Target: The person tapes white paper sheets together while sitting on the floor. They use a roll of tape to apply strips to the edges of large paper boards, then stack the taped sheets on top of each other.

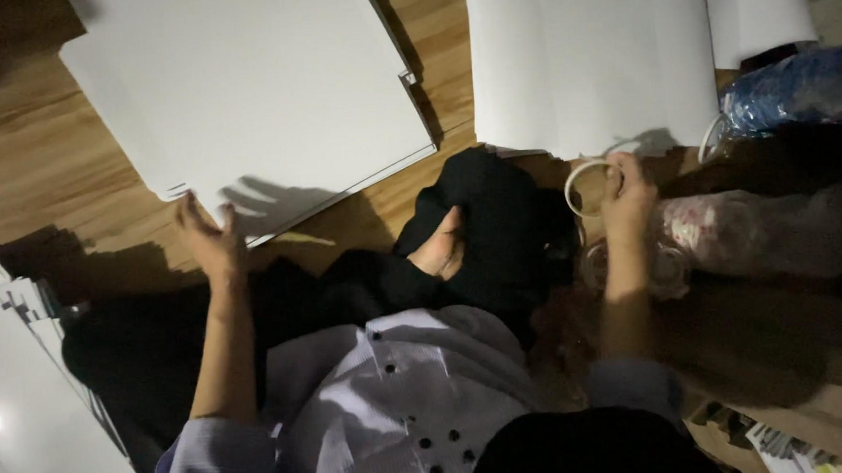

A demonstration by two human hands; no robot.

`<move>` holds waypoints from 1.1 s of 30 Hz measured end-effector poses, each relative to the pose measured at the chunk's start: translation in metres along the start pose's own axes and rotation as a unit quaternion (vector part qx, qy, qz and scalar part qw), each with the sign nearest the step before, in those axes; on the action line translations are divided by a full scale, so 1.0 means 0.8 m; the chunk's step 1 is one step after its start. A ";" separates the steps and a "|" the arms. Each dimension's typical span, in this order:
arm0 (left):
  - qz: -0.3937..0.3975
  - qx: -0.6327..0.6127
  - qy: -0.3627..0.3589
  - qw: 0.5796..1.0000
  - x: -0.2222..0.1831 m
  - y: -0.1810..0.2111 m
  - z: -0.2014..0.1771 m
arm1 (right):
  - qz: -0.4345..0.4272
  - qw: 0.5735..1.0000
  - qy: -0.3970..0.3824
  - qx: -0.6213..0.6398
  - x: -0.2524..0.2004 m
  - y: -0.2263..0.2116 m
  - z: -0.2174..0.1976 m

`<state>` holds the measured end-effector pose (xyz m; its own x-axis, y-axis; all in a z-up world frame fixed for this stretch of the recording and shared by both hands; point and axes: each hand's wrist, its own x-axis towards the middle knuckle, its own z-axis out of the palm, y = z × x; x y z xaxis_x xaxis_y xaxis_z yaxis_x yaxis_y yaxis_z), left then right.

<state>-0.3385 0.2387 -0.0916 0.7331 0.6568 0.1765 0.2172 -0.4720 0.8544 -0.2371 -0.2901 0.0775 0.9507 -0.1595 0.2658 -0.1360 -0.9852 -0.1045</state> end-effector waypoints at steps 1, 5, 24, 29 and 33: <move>-0.030 -0.022 -0.023 0.999 0.002 0.015 0.004 | -0.078 0.986 0.014 0.149 0.010 -0.007 -0.002; -0.104 -0.256 -0.221 0.935 -0.018 0.093 0.038 | -0.184 0.872 -0.050 0.450 -0.004 -0.135 -0.030; -0.175 -0.123 -0.308 0.927 -0.022 0.093 -0.043 | -0.353 0.761 -0.393 0.377 -0.095 -0.419 0.037; 0.122 0.418 -0.146 0.888 -0.090 0.023 -0.006 | -0.301 0.781 -0.462 0.293 -0.112 -0.436 0.099; 0.013 0.488 -0.478 0.731 -0.070 0.094 -0.025 | -0.314 0.770 -0.442 0.335 -0.127 -0.455 0.161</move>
<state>-0.3759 0.1784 -0.0273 0.7594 0.1496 -0.6332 0.2090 -0.9777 0.0197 -0.2485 0.0931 -0.0347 0.6286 0.7329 -0.2601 0.3213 -0.5494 -0.7713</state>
